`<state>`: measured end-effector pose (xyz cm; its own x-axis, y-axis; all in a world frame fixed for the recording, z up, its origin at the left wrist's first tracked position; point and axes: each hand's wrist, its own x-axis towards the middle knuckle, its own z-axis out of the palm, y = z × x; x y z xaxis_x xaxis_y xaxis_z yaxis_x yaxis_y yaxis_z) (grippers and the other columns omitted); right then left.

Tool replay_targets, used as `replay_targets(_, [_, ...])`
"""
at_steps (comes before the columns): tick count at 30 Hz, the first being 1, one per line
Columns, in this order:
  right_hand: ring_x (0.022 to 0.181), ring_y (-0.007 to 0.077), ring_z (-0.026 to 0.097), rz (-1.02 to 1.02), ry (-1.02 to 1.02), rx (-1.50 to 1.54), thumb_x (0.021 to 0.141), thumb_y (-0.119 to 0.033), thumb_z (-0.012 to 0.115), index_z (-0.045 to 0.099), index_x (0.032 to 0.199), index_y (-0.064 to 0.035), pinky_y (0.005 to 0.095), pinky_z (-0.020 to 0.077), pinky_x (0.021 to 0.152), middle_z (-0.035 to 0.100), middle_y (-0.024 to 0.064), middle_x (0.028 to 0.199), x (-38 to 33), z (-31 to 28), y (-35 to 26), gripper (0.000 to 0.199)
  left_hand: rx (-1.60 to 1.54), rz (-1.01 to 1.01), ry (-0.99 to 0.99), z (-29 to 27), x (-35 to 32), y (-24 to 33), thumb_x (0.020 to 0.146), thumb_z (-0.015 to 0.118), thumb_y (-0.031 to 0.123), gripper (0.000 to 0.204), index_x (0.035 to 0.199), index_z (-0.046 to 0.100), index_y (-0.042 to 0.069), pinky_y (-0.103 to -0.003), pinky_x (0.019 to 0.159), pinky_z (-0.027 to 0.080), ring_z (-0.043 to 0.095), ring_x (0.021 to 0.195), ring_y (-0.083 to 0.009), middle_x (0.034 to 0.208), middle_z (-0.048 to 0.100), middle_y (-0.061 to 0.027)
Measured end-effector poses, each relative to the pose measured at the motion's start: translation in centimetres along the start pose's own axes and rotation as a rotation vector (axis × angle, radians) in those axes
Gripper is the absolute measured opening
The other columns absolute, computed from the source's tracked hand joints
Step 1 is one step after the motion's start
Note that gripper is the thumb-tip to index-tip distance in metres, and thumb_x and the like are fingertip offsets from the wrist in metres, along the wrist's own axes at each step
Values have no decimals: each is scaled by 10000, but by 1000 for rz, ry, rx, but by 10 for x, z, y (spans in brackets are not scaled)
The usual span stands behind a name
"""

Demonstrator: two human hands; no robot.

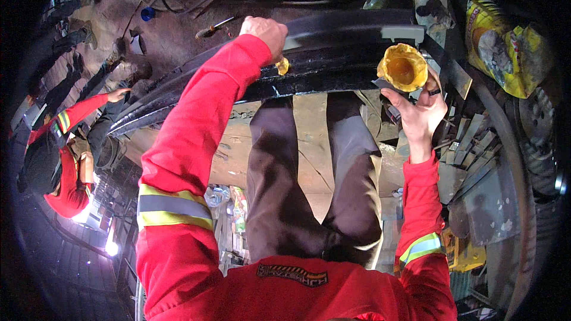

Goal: The person applies a yellow substance from a small container onto a long metal beam using a brush. They repeatedly dip the brush into the container and spread the substance along the beam's surface. Later, they pour a yellow liquid from a bottle into the container and continue applying it.

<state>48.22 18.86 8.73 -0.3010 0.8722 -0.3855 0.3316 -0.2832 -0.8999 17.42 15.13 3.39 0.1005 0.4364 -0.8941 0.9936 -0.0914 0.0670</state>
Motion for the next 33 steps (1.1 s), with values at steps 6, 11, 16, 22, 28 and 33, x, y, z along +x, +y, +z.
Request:
replay_targets(6, [1039,167,589,-31,-13,15,605,-56,871,564,1177,31,304,459,940,608,96,1164,4,-4,2,656,-475,-1,26,-17,7,-9,695,735,445,385,773,643,79,-415,701,511,661,790,-309,808,674,-133])
replay_targets(11, [1034,192,606,122,-39,81,624,-18,849,564,1174,41,328,486,918,614,112,1157,0,-15,1,622,-394,-97,-72,20,21,11,725,703,420,403,945,688,82,-424,803,522,661,913,-324,966,685,-155])
replay_targets(16, [1055,184,583,-50,-31,-51,626,25,840,532,1203,69,343,448,963,596,109,1174,-4,-20,13,655,-48,-276,175,11,13,21,821,559,246,195,887,728,176,-489,835,419,681,860,-241,907,712,-50])
replay_targets(22, [1084,189,557,-29,-95,-41,629,12,844,524,1217,55,351,436,979,572,104,1197,3,-15,0,671,-385,-120,163,-12,27,55,766,632,319,271,956,711,142,-457,803,482,680,891,-274,915,706,-97])
replay_targets(28, [1107,201,552,-116,-110,-31,637,3,840,524,1220,49,352,442,974,570,102,1199,7,-12,-12,665,-486,-221,84,12,10,43,713,690,390,338,961,702,161,-469,869,466,672,906,-297,936,693,-141])
replay_targets(33, [1092,199,560,-143,-170,-32,625,10,838,545,1196,35,355,442,977,573,102,1207,7,-1,-32,643,-549,-274,367,8,-79,7,717,706,406,303,840,667,132,-463,790,463,664,811,-312,808,684,-112])
